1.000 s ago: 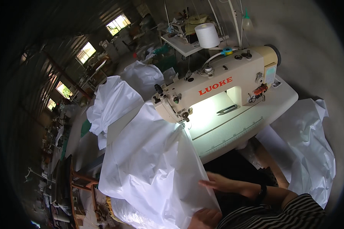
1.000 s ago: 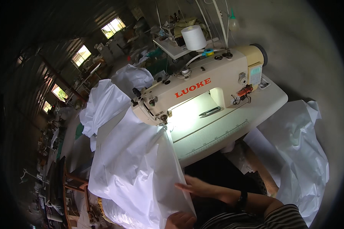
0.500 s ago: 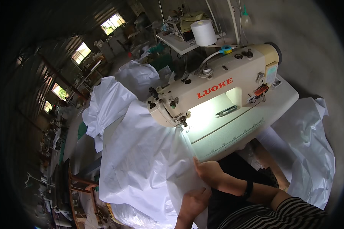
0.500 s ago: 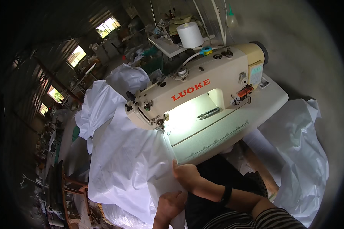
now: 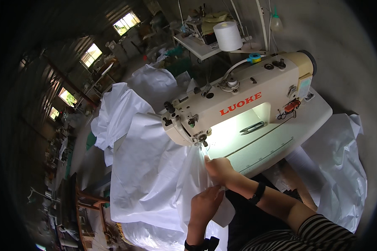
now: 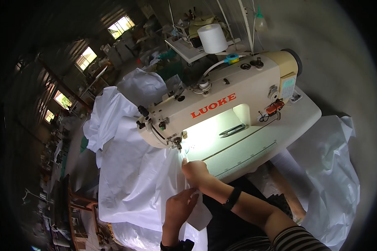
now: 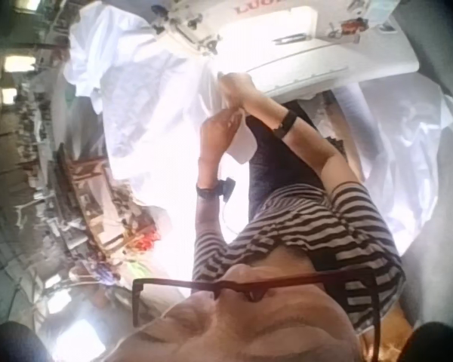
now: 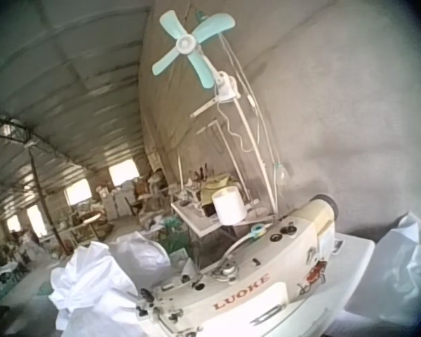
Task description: Sewing large white plastic sheets using an industrial sewing machine.
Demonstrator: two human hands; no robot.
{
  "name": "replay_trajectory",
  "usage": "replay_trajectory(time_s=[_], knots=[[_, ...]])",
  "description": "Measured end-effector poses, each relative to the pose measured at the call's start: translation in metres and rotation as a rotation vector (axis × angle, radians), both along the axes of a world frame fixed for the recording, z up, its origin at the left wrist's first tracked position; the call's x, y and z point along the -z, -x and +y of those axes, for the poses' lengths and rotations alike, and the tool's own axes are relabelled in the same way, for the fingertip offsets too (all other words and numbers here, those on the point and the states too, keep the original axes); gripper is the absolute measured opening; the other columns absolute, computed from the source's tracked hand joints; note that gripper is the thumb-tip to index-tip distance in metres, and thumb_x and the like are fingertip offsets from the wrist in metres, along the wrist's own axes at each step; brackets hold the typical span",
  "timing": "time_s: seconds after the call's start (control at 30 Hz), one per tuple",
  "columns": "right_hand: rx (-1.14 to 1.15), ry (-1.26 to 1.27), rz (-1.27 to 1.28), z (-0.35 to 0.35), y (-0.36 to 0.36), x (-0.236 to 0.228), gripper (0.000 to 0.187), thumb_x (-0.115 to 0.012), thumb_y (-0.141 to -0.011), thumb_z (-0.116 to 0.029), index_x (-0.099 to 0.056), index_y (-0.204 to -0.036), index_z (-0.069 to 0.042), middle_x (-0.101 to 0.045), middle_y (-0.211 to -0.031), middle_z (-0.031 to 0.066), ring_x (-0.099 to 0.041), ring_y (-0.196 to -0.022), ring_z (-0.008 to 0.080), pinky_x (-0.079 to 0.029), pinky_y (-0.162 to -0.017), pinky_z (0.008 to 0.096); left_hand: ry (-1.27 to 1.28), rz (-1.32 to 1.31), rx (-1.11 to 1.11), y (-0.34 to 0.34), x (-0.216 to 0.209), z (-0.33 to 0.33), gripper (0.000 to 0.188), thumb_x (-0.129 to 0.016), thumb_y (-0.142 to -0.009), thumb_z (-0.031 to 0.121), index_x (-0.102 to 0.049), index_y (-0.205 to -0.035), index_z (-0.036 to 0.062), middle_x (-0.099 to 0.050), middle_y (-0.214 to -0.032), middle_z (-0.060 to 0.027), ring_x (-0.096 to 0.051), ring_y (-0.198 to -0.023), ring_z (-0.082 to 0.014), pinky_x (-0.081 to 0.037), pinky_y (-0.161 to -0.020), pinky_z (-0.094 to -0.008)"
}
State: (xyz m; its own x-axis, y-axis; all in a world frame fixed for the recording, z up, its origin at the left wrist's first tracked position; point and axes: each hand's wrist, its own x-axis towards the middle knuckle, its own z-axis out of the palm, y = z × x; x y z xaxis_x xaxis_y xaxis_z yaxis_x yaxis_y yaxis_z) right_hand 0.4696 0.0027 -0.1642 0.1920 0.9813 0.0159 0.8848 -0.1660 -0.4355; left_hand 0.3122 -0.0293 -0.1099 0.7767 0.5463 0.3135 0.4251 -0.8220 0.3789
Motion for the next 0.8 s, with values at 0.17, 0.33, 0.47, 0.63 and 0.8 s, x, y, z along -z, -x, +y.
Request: replay_trajectory(time_s=[0.17,0.33,0.47,0.63,0.8], knots=[[-0.051,0.03,-0.137,-0.023,0.013,-0.016,0.051,-0.06,-0.089,-0.013,-0.049,-0.134,0.009,-0.067,-0.073,0.0116,-0.068,-0.067,0.0322,-0.052,-0.056,0.0405,-0.166,0.114,-0.628,0.085,0.03,0.037,0.047,-0.064,-0.089,0.028,-0.056,-0.13,0.007,-0.059,-0.133,-0.015,-0.052,-0.127,-0.0363,-0.038,-0.103,-0.0566],[0.007,-0.045,0.004,-0.048,0.008,-0.009,0.053,-0.061,-0.087,-0.01,-0.047,-0.135,0.008,-0.068,-0.072,0.0096,-0.068,-0.066,0.0292,-0.052,-0.057,0.0397,-0.162,0.259,-0.543,0.14,0.079,0.166,0.055,-0.054,-0.097,0.037,-0.043,-0.147,0.0165,-0.041,-0.152,-0.0108,-0.031,-0.144,-0.037,-0.021,-0.114,-0.0617],[0.011,-0.225,0.396,-0.094,0.008,-0.017,0.046,-0.062,-0.093,-0.024,-0.052,-0.131,-0.001,-0.069,-0.079,0.0106,-0.069,-0.072,0.0302,-0.054,-0.064,0.0384,-0.201,0.185,-0.33,0.176,0.07,0.223,0.051,-0.056,-0.097,0.028,-0.045,-0.144,0.0136,-0.043,-0.149,-0.0146,-0.035,-0.142,-0.0348,-0.027,-0.112,-0.0576],[-0.008,0.001,0.79,-0.167,-0.003,0.031,0.05,-0.061,-0.096,-0.041,-0.055,-0.129,-0.005,-0.07,-0.09,0.0137,-0.07,-0.084,0.0274,-0.054,-0.077,0.0348,0.411,-0.141,-0.456,0.109,-0.014,0.115,0.049,-0.061,-0.094,0.029,-0.05,-0.137,0.008,-0.041,-0.151,-0.0131,-0.039,-0.138,-0.0342,-0.036,-0.108,-0.0551],[-0.322,0.103,1.152,-0.178,0.038,0.033,0.034,-0.066,-0.095,-0.029,-0.064,-0.112,0.0,-0.071,-0.103,0.0138,-0.069,-0.095,0.021,-0.052,-0.087,0.031,-0.002,0.157,-0.17,0.114,0.029,0.017,0.07,-0.075,-0.082,0.03,-0.045,-0.144,0.0135,-0.038,-0.155,-0.0101,-0.034,-0.143,-0.0322,-0.024,-0.117,-0.0537]])
